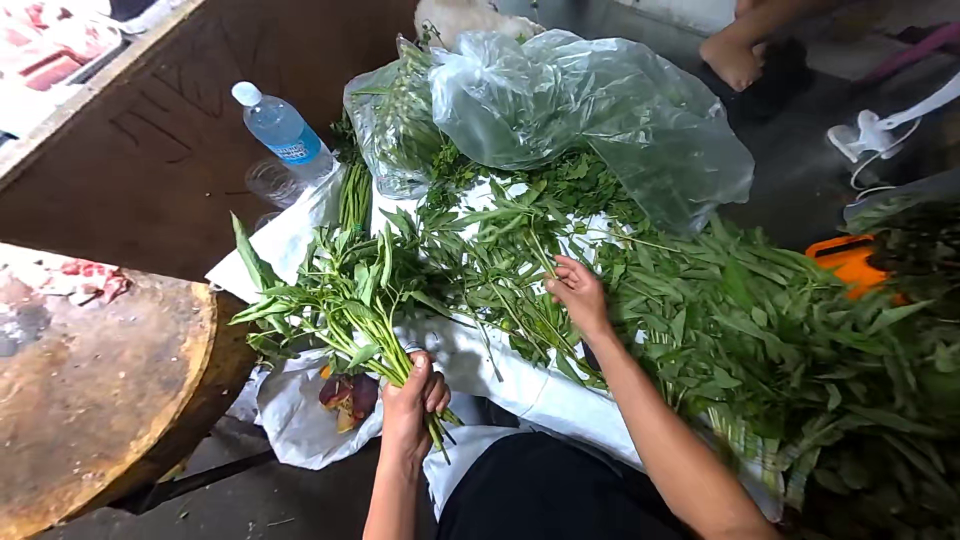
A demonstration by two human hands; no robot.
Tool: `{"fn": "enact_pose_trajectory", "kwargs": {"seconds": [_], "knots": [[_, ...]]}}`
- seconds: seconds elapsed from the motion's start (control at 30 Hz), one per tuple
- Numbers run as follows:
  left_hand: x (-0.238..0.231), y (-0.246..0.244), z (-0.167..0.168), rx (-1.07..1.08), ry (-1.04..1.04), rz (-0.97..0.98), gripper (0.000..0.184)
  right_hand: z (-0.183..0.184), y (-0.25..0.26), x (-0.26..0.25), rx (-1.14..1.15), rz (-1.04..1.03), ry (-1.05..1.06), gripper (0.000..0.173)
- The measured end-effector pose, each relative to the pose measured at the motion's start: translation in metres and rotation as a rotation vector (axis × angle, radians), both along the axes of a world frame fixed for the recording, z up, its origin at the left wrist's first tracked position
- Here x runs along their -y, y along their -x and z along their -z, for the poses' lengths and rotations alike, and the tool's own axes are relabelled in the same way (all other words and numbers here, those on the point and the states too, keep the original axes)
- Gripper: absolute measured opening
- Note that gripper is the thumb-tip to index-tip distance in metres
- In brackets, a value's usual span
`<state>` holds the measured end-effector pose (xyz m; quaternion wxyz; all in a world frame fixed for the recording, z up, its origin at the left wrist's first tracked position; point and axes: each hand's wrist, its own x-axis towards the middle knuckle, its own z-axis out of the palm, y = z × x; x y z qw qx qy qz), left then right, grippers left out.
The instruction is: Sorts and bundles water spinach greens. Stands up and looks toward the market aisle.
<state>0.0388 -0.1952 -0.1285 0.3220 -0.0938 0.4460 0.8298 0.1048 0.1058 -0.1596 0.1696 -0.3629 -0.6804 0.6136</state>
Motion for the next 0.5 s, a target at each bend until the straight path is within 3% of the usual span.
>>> {"fn": "enact_pose_trajectory", "kwargs": {"seconds": [0.1,0.3,0.5], "knots": [[-0.003,0.001,0.000,0.003,0.002,0.009,0.018,-0.008,-0.011,-0.002,-0.077,0.011,0.061,0.036],[-0.010,0.000,-0.002,-0.004,-0.001,0.053,0.016,-0.022,-0.022,-0.002,-0.162,0.045,0.208,0.030],[-0.011,-0.001,-0.001,0.003,0.000,0.063,0.016,-0.030,-0.030,0.001,-0.263,-0.026,0.111,0.028]]}}
